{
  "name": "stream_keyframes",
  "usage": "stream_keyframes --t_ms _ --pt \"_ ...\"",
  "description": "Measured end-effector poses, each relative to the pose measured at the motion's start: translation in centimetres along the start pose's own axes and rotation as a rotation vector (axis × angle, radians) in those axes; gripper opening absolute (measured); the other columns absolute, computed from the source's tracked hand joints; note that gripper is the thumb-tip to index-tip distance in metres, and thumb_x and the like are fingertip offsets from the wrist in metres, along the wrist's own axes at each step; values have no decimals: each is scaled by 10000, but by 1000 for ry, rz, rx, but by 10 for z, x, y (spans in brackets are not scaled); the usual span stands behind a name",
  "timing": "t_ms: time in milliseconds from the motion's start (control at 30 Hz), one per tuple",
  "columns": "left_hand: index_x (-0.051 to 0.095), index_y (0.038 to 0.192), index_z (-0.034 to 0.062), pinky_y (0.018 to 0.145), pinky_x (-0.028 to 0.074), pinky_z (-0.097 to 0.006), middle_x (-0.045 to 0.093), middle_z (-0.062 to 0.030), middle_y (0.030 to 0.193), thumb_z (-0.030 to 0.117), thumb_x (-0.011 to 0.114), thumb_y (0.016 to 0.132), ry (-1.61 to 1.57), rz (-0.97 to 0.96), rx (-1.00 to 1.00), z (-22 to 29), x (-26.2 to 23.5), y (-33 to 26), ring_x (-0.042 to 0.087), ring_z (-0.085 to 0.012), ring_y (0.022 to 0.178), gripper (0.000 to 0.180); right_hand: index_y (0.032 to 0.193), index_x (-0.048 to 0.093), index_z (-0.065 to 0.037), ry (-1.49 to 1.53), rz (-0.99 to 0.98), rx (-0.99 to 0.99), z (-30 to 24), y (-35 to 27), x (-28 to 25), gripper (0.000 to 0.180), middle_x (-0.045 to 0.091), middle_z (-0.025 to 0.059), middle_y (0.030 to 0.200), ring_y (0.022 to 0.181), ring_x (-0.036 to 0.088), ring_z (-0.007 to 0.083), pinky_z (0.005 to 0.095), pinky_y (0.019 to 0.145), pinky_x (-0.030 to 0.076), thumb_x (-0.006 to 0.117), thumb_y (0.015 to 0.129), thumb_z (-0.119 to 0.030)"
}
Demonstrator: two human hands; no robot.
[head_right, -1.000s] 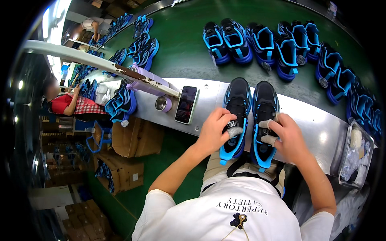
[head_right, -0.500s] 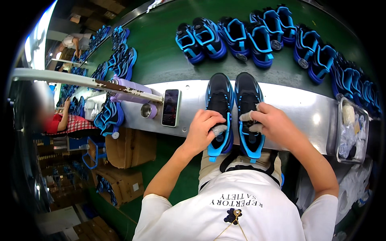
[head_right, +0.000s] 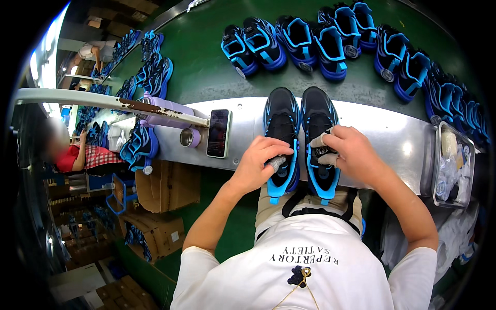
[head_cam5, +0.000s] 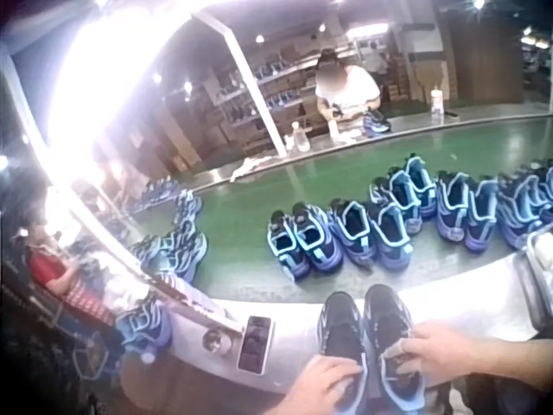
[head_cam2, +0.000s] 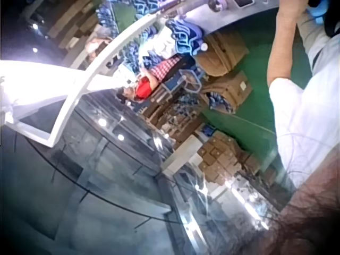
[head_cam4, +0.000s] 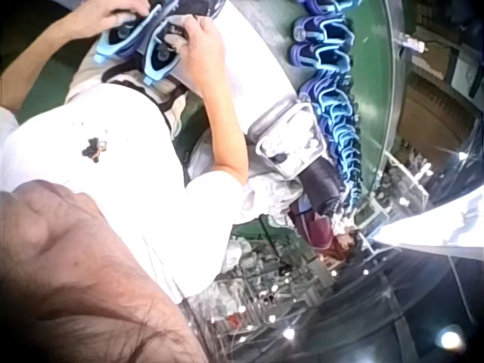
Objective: The person wipes and polishes the surfaces of shoes using a cloth while standing at a workbench in a factory.
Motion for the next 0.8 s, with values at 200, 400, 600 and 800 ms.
stream_keyframes --t_ms 200,400,600,800 --pt "653 997 24 891 468 -385 640 -108 1026 -12 577 681 112 337 -22 36 -5 -9 575 -318 971 327 1029 661 -100 106 58 -45 -3 1 6 331 528 96 815 805 569 291 378 684 477 767 717 -127" --pt "550 1214 -11 620 495 -258 638 -121 885 46 463 944 -1008 41 -518 45 94 -24 587 -160 666 289 1053 644 -99 6 53 -31 5 -2 -9 353 551 103 834 796 582 309 398 698 484 755 723 -159" --pt "484 1240 -43 574 525 -284 562 -175 1205 103 429 1000 -1501 54 -824 42 114 -26 640 -203 844 287 1420 437 -180 80 -267 -154 -1 14 -15 759 540 134 923 840 554 330 417 749 466 669 699 -132" --pt "486 1207 -46 552 527 -254 621 -206 1056 34 352 951 -1372 105 -840 44 129 -8 644 -197 770 300 1385 506 -339 -97 -302 -293 1 13 6 689 536 55 802 781 552 255 383 665 459 646 756 -96"
Point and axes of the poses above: each hand's wrist, its own y-axis towards the middle knuckle, its own x-axis out of the palm, z = x × y, the point moved 6 cm from there along y, towards the middle knuckle
